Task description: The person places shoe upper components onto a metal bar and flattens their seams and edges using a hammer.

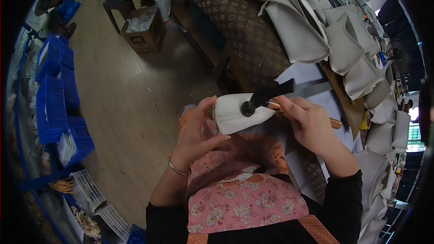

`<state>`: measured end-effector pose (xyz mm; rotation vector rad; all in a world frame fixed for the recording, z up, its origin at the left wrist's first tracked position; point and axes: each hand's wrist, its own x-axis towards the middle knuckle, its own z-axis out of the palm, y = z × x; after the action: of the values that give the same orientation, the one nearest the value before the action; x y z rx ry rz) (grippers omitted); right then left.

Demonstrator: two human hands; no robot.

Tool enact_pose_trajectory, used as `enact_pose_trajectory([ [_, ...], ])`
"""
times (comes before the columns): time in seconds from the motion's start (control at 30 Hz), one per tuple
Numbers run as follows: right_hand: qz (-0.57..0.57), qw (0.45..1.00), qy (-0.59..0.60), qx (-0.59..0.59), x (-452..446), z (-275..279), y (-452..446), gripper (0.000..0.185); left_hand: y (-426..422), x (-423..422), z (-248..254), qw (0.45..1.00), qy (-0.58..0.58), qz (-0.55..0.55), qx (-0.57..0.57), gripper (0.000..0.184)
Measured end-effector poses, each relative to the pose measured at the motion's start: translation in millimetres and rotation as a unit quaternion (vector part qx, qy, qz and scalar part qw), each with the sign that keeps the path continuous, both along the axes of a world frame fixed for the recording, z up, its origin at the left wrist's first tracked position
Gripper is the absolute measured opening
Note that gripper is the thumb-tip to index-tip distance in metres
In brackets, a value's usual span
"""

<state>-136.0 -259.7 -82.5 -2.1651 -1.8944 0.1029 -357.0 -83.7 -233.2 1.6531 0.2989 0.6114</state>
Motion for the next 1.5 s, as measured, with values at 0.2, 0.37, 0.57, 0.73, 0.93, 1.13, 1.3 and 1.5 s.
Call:
enact_pose_trajectory([
  [0.2, -0.131, 0.991, -0.009, -0.002, 16.2, -2.3, -40.2, 0.062, -7.4, 14.0, -5.8, 0.999, -0.003, -0.02, -0.04, 0.101],
  [0.37, -0.197, 0.978, -0.075, -0.003, 27.5, 7.7, -65.9, 0.057, -12.5, 22.5, -14.4, 0.994, -0.051, -0.037, -0.094, 0.103],
  [0.57, -0.108, 0.964, 0.031, 0.242, 7.5, -9.2, -71.0, 0.036, -17.2, 25.4, -18.0, 0.987, -0.065, -0.02, -0.145, 0.102],
  [0.73, -0.089, 0.988, 0.015, 0.125, 2.6, -28.4, -45.6, 0.053, -11.9, 20.5, -6.8, 0.998, -0.027, 0.017, -0.048, 0.098],
  [0.93, -0.047, 0.943, 0.081, 0.318, -6.0, -23.1, -43.9, 0.062, -13.8, 20.0, -14.6, 0.997, 0.009, -0.021, -0.072, 0.106],
  [1.13, -0.092, 0.992, -0.008, 0.086, -6.0, -2.5, -37.7, 0.065, -11.3, 19.1, -12.9, 0.997, 0.003, -0.024, -0.075, 0.105],
  [1.3, -0.029, 0.962, 0.135, 0.237, -11.5, -37.7, -29.0, 0.065, -14.9, 22.1, -16.8, 0.993, -0.034, -0.015, -0.108, 0.104],
  [1.5, -0.16, 0.959, 0.2, 0.121, 20.1, -38.2, -65.3, 0.059, 20.1, -25.4, 16.3, 0.99, 0.138, 0.003, -0.011, 0.099],
])
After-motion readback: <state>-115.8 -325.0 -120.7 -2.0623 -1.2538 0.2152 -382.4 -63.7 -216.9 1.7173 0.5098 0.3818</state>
